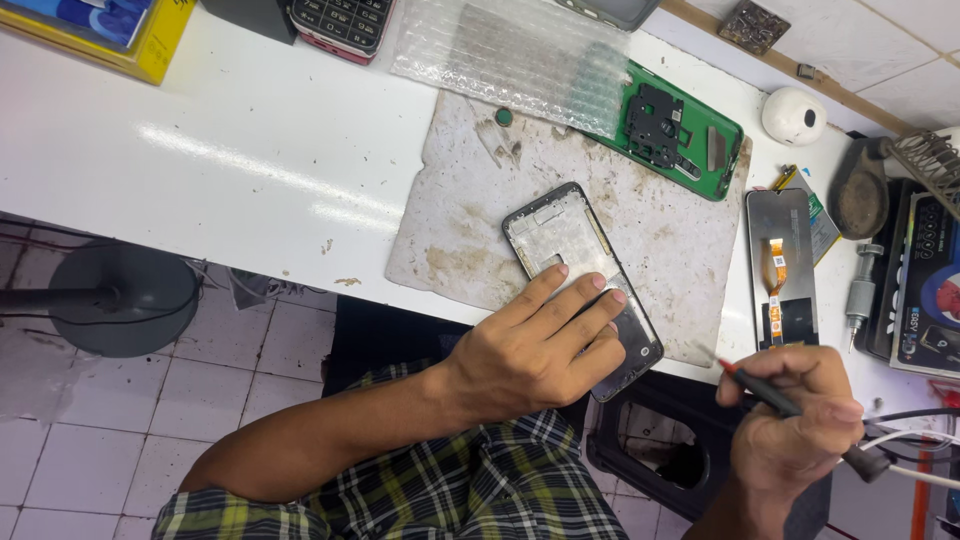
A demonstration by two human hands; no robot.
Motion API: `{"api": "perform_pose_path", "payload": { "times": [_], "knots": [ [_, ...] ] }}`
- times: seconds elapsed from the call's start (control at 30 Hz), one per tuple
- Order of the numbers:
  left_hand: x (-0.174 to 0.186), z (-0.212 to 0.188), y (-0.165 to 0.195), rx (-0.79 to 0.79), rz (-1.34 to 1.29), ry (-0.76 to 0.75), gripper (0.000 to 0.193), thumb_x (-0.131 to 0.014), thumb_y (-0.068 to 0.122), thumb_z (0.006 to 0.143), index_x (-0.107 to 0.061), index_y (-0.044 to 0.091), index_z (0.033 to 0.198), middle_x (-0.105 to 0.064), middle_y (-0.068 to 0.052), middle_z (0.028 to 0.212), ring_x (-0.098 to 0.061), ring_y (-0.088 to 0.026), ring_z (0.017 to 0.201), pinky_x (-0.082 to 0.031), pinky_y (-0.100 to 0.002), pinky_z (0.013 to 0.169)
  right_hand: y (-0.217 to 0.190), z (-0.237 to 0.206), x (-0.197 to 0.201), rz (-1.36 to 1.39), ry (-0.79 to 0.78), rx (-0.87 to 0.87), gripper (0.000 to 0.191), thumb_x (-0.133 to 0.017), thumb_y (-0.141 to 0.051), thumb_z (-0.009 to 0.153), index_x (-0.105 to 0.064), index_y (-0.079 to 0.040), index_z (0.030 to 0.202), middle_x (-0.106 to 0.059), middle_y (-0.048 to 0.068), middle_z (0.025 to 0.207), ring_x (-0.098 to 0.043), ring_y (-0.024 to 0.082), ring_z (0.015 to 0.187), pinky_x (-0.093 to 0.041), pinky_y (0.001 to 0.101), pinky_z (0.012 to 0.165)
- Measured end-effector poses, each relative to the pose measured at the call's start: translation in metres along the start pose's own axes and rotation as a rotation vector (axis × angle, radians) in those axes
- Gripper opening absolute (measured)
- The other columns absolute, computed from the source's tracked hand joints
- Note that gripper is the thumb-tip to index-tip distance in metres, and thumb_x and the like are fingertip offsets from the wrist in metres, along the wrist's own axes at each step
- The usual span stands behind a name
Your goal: The person uses a small screwdriver to pry and separate the screen assembly from the metal frame of a smartphone. They work along the edges of the device, carefully lifting the screen to detach it from the chassis.
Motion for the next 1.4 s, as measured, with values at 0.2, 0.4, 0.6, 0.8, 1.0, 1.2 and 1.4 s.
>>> {"api": "perform_pose_path", "payload": {
  "times": [0.2,0.4,0.6,0.8,1.0,1.2,1.4],
  "knots": [
    [0.003,0.001,0.001,0.009,-0.003,-0.001,0.020,-0.065,0.020,0.103,-0.067,0.012,0.085,-0.078,-0.010,0.116,-0.073,-0.023,0.116,-0.058,-0.044,0.104,-0.016,-0.013,-0.029,-0.368,-0.151,0.222,0.018,-0.070,-0.006,0.096,-0.061,0.008,0.104,-0.072,0.023,0.097,-0.074,0.024,0.085,-0.061,0.0314,0.076],
    [0.004,0.002,0.000,0.018,-0.011,0.000,0.023,-0.066,0.021,0.103,-0.065,0.012,0.082,-0.078,-0.010,0.116,-0.073,-0.024,0.117,-0.058,-0.044,0.104,-0.043,-0.009,-0.055,-0.543,-0.201,0.315,0.014,-0.075,0.007,0.085,-0.068,0.007,0.096,-0.074,0.023,0.099,-0.077,0.028,0.087,-0.062,0.0329,0.079],
    [0.003,0.001,0.001,0.004,-0.012,-0.019,0.023,-0.065,0.020,0.105,-0.066,0.012,0.083,-0.078,-0.010,0.116,-0.072,-0.024,0.117,-0.057,-0.045,0.105,-0.058,0.004,-0.065,-0.687,-0.289,0.313,0.013,-0.075,0.009,0.076,-0.069,0.008,0.087,-0.074,0.023,0.087,-0.076,0.029,0.081,-0.060,0.0345,0.074],
    [0.001,0.000,0.000,-0.012,-0.012,-0.009,0.023,-0.065,0.021,0.105,-0.066,0.012,0.083,-0.078,-0.010,0.116,-0.072,-0.024,0.117,-0.056,-0.045,0.105,-0.077,0.018,-0.077,-0.665,-0.337,0.268,0.015,-0.077,0.007,0.081,-0.070,0.008,0.094,-0.074,0.021,0.092,-0.075,0.025,0.079,-0.057,0.0285,0.071],
    [0.000,0.002,0.000,0.010,0.018,0.015,0.024,-0.064,0.022,0.105,-0.065,0.013,0.082,-0.078,-0.010,0.115,-0.073,-0.024,0.116,-0.057,-0.045,0.105,-0.073,0.031,-0.071,-0.648,-0.409,0.208,0.011,-0.075,0.007,0.079,-0.067,0.006,0.087,-0.074,0.017,0.088,-0.076,0.024,0.080,-0.057,0.0257,0.067],
    [-0.001,0.000,0.000,-0.005,0.009,0.002,0.026,-0.064,0.022,0.104,-0.064,0.013,0.080,-0.078,-0.009,0.115,-0.073,-0.024,0.116,-0.057,-0.045,0.105,-0.073,0.030,-0.070,-0.680,-0.424,0.203,0.011,-0.075,0.006,0.079,-0.065,0.005,0.085,-0.073,0.018,0.089,-0.076,0.022,0.076,-0.057,0.0275,0.068],
    [-0.001,0.001,0.000,-0.008,0.006,0.002,0.024,-0.064,0.022,0.104,-0.064,0.013,0.082,-0.078,-0.009,0.115,-0.073,-0.024,0.117,-0.057,-0.044,0.105,-0.070,0.027,-0.071,-0.636,-0.403,0.262,0.013,-0.075,0.007,0.073,-0.067,0.006,0.083,-0.073,0.020,0.084,-0.074,0.024,0.072,-0.056,0.0300,0.062]
  ]
}}
Point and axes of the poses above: each hand's wrist, its own z-axis towards the middle knuckle, its own x-axis out of the back of the hand, y = z × x, the point moved 6 cm from there along z, towards the middle knuckle
